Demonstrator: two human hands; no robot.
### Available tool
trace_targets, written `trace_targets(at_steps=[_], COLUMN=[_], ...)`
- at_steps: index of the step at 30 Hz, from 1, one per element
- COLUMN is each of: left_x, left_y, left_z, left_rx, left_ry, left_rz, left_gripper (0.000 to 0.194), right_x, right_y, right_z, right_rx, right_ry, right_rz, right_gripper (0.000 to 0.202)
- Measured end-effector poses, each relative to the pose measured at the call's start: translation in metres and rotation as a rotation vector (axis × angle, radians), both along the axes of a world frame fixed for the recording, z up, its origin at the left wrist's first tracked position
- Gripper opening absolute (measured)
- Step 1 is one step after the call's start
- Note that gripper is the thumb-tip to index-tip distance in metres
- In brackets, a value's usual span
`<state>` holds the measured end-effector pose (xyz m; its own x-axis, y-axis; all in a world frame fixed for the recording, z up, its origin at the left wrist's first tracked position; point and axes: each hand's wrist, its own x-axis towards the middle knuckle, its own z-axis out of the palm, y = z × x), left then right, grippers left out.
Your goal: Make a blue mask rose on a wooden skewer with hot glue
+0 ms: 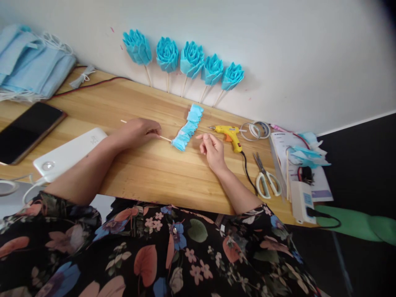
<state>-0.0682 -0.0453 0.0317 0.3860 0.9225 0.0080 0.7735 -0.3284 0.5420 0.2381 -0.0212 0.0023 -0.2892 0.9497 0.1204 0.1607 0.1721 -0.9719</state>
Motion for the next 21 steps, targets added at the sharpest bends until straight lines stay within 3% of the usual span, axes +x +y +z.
trace_targets(at_steps=[5, 21], left_x=[-0.0023, 0.0023], left_y=[-0.0009, -0.0004], left_z=[0.0054, 0.0013], left_rx=[-0.023, 0.005], left_ry=[0.012, 0.008], left_rz=[-0.029, 0.008], left_gripper=[0.035, 0.031], right_x=[-0.0003, -0.0007], right_y=[0.0002, 0.0005], right_z=[0.0001, 0.0005], right_rx=[-0.007, -0.016], right_ry=[0.004, 0.011], right_rz=[0.004, 0.012], right_gripper=[0.057, 0.057])
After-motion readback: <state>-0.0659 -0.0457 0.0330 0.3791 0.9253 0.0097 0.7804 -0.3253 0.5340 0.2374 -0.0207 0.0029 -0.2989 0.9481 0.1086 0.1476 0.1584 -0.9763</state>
